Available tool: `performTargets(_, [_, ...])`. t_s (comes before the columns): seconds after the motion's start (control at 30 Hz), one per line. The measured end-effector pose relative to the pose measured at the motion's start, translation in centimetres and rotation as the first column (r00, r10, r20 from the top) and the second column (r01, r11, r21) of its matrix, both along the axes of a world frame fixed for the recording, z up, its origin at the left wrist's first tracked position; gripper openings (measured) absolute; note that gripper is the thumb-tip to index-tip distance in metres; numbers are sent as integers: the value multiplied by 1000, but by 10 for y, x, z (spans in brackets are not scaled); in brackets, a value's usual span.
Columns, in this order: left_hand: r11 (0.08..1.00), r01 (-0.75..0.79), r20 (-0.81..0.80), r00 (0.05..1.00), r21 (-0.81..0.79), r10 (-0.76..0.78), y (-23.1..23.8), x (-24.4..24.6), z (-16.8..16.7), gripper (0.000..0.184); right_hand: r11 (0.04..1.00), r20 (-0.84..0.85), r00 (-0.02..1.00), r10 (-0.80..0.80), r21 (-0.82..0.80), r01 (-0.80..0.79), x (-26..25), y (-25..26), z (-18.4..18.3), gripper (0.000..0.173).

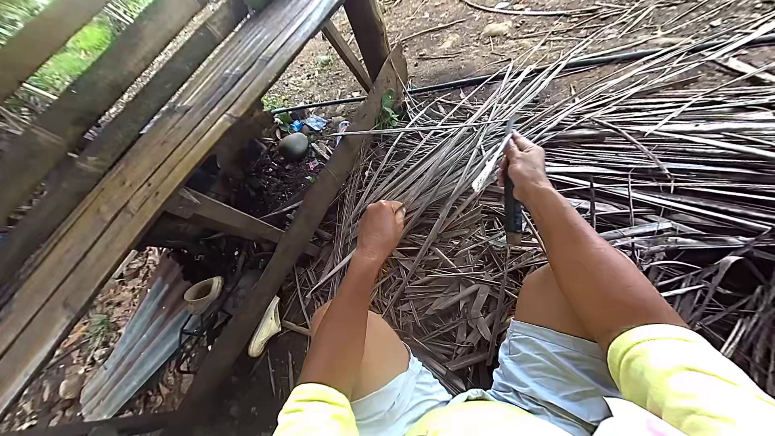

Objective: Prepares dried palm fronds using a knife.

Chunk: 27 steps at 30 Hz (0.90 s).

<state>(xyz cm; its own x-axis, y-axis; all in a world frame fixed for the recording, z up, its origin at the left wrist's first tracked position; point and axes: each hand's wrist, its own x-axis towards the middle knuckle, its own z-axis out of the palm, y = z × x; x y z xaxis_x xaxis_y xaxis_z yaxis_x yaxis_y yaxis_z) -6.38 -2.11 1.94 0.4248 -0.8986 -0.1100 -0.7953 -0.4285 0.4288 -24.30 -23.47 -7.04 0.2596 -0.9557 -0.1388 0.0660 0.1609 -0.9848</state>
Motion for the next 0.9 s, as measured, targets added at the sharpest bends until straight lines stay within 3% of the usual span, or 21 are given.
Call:
performTargets(0.07, [999, -36, -68, 997, -4, 36, -1, 7, -2, 26, 997, 0, 999, 38, -68, -38, -3, 14, 7, 42])
performTargets(0.13, [998, -57, -121, 991, -18, 54, -7, 9, -5, 25, 966, -52, 975, 215, -137, -220, 3, 46, 15, 43])
performTargets(0.23, [997, -82, -239, 968, -7, 78, -15, 4, -8, 25, 847, -127, 854, 504, -121, -518, 18, 94, 12, 47])
performTargets(0.33, [996, -93, -385, 919, 4, 88, -20, 0, -12, 24, 778, -79, 784, 616, -93, -621, 26, 108, 2, 54])
performTargets(0.47, [996, -84, -482, 873, 11, 79, -16, 0, -6, 23, 842, -10, 845, 534, -84, -533, 26, 96, 3, 49])
performTargets(0.6, [1000, -22, -518, 855, -14, 12, -8, 4, -3, 23, 902, 123, 897, 424, 26, -430, 18, 76, 7, 45])
performTargets(0.77, [1000, 15, -527, 850, -1, -14, 1, 10, 3, 20, 938, 137, 934, 329, 64, -340, 8, 46, 8, 46])
performTargets(0.9, [1000, 29, -493, 870, -2, -26, 5, 13, 7, 21, 981, 164, 974, 156, 86, -172, 1, 25, 9, 43])
